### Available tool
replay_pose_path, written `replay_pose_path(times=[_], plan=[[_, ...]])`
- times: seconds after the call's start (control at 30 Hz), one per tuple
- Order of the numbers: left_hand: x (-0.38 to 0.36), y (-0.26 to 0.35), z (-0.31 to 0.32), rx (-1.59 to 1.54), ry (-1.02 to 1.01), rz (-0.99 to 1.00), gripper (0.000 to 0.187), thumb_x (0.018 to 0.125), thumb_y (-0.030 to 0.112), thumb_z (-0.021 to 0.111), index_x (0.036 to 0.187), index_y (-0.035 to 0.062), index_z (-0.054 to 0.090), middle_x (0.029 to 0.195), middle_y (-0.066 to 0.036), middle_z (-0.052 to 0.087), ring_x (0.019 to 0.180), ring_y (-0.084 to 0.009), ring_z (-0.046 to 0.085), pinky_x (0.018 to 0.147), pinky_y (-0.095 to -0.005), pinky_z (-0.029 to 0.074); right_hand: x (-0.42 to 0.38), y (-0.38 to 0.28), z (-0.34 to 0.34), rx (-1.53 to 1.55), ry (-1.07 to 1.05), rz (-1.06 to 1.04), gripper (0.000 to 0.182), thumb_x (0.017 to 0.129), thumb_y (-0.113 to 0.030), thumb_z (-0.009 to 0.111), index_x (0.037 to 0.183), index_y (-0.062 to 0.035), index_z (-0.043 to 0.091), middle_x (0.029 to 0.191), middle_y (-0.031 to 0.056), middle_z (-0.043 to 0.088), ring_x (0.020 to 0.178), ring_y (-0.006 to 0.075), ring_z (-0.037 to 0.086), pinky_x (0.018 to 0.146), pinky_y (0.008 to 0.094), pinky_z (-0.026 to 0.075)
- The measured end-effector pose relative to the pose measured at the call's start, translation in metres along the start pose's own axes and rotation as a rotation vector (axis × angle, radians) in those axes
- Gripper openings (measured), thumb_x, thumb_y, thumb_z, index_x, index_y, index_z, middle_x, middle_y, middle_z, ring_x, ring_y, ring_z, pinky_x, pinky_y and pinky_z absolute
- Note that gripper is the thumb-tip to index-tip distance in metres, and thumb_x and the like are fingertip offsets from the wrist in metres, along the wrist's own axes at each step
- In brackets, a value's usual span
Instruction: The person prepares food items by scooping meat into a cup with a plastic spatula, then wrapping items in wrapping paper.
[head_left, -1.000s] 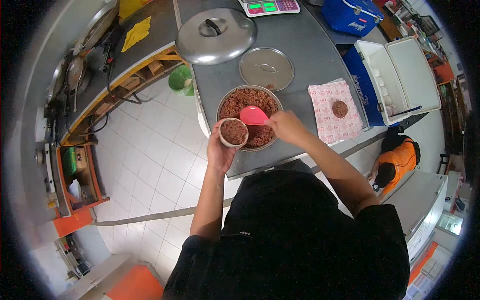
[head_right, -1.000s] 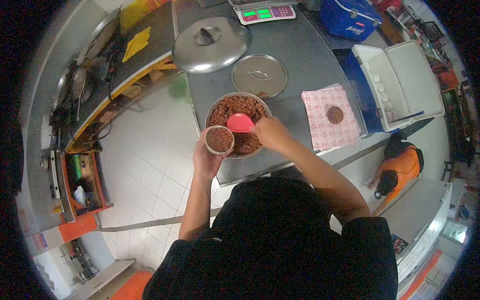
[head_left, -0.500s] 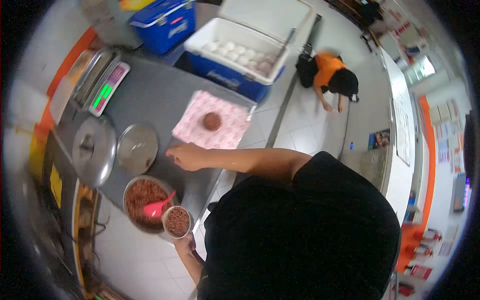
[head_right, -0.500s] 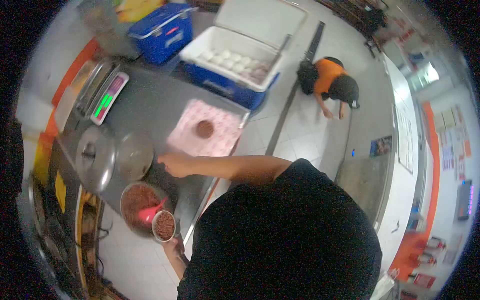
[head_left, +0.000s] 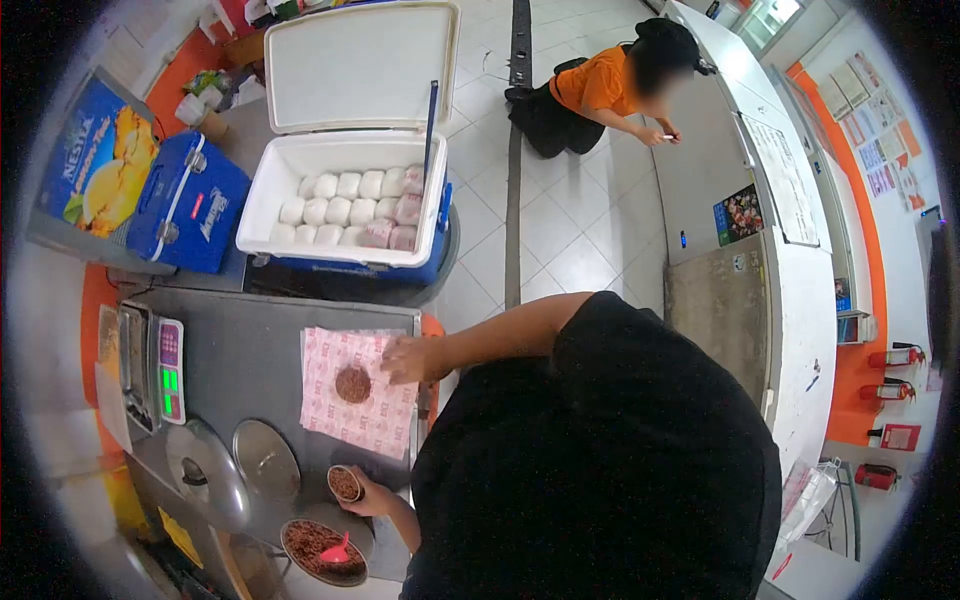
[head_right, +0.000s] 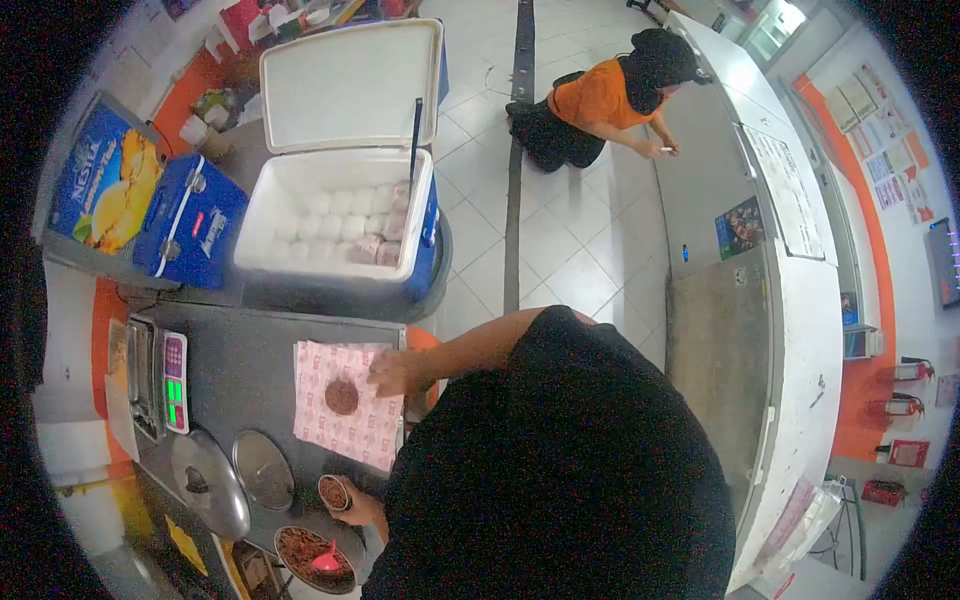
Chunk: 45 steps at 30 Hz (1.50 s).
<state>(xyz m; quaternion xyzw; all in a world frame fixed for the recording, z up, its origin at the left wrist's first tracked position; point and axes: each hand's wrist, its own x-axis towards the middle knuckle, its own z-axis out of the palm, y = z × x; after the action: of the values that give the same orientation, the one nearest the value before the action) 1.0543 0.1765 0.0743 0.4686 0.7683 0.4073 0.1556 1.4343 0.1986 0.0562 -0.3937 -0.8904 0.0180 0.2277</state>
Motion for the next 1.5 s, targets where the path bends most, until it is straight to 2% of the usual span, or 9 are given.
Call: replay_pose_path(times=[0.13, 0.23, 0.3, 0.43, 0.97, 1.07, 1.17, 1.3, 1.5], plan=[[-0.01, 0.016, 0.003, 0.714, 0.325, 0.189, 0.086, 0.078, 0.048, 0.088, 0.134, -0.0064, 0.05, 0.123, -0.025, 0.065, 0.109, -0.0403, 0.066, 0.091, -0.0517, 0.053, -0.002, 0.015, 0.025, 0.032, 0.049, -0.084, 0.028, 0.084, -0.023, 0.064, 0.11, -0.0157, 0.07, 0.129, 0.0132, 0.06, 0.121, 0.0344, 0.054, 0.091, 0.0526, 0.044], [-0.029, 0.075, 0.005, 0.322, 0.361, 0.887, 0.078, 0.08, 0.042, 0.087, 0.132, -0.0046, 0.054, 0.121, -0.023, 0.066, 0.109, -0.0404, 0.064, 0.091, -0.0515, 0.051, 0.008, 0.023, 0.012, 0.106, -0.187, -0.072, 0.029, 0.083, -0.024, 0.062, 0.109, -0.0147, 0.07, 0.122, 0.0108, 0.064, 0.114, 0.0327, 0.059, 0.089, 0.0498, 0.047], [-0.042, 0.096, 0.013, 0.118, -0.443, 0.694, 0.064, 0.078, 0.031, 0.087, 0.125, -0.0032, 0.061, 0.119, -0.023, 0.067, 0.112, -0.04, 0.063, 0.093, -0.0507, 0.051, 0.025, 0.026, 0.011, 0.124, -0.464, -0.022, 0.029, 0.084, -0.025, 0.06, 0.108, -0.0139, 0.07, 0.116, 0.0098, 0.067, 0.111, 0.0315, 0.062, 0.089, 0.0481, 0.049], [-0.045, 0.076, 0.052, 0.088, -0.722, 0.77, 0.03, 0.089, 0.009, 0.068, 0.118, -0.0025, 0.068, 0.115, -0.024, 0.069, 0.107, -0.0435, 0.065, 0.096, -0.0478, 0.051, 0.022, 0.04, 0.045, 0.327, -0.18, 0.05, 0.029, 0.088, -0.022, 0.057, 0.111, -0.0125, 0.071, 0.114, 0.0116, 0.07, 0.108, 0.0339, 0.066, 0.092, 0.049, 0.052], [-0.009, 0.127, 0.046, 0.074, -0.76, 0.141, 0.025, 0.069, 0.008, 0.086, 0.085, -0.0035, 0.071, 0.075, -0.016, 0.073, 0.07, -0.0295, 0.073, 0.068, -0.038, 0.057, 0.064, 0.047, -0.048, 0.698, -0.39, 0.124, 0.036, 0.086, -0.034, 0.075, 0.11, -0.0079, 0.076, 0.101, 0.0147, 0.075, 0.1, 0.034, 0.069, 0.09, 0.0462, 0.051], [-0.005, 0.11, 0.043, 0.125, -0.853, 0.059, 0.034, 0.071, 0.015, 0.087, 0.098, 0.003, 0.071, 0.101, -0.016, 0.074, 0.09, -0.0291, 0.071, 0.082, -0.0412, 0.055, 0.07, 0.05, -0.04, 0.781, -0.478, 0.21, 0.029, 0.088, -0.027, 0.073, 0.105, -0.0037, 0.076, 0.097, 0.0146, 0.075, 0.092, 0.0351, 0.07, 0.084, 0.0421, 0.053], [-0.02, 0.16, 0.032, 0.309, -0.27, 0.682, 0.05, 0.076, 0.017, 0.085, 0.12, 0.0068, 0.065, 0.132, -0.016, 0.064, 0.117, -0.0366, 0.062, 0.099, -0.049, 0.049, 0.084, 0.062, -0.027, 0.749, -0.567, 0.325, 0.025, 0.091, -0.022, 0.072, 0.103, 0.0, 0.075, 0.093, 0.0159, 0.075, 0.083, 0.0308, 0.07, 0.078, 0.0367, 0.054], [-0.057, 0.152, 0.066, 0.175, -0.646, 0.736, 0.071, 0.083, 0.021, 0.079, 0.144, 0.0019, 0.049, 0.152, -0.02, 0.046, 0.142, -0.0447, 0.039, 0.113, -0.0546, 0.036, 0.099, 0.063, 0.008, 0.935, -0.037, 0.726, 0.029, 0.092, -0.026, 0.074, 0.103, 0.0009, 0.074, 0.08, 0.0141, 0.071, 0.074, 0.018, 0.064, 0.07, 0.0344, 0.051], [-0.056, 0.155, 0.098, 0.333, -0.539, 0.631, 0.074, 0.089, 0.031, 0.071, 0.149, 0.0002, 0.042, 0.154, -0.025, 0.04, 0.137, -0.0438, 0.043, 0.111, -0.0555, 0.036, 0.062, 0.059, -0.007, 0.703, -0.307, 0.869, 0.037, 0.089, -0.035, 0.079, 0.103, -0.0013, 0.075, 0.074, 0.0058, 0.065, 0.07, 0.0151, 0.059, 0.07, 0.0316, 0.05]])
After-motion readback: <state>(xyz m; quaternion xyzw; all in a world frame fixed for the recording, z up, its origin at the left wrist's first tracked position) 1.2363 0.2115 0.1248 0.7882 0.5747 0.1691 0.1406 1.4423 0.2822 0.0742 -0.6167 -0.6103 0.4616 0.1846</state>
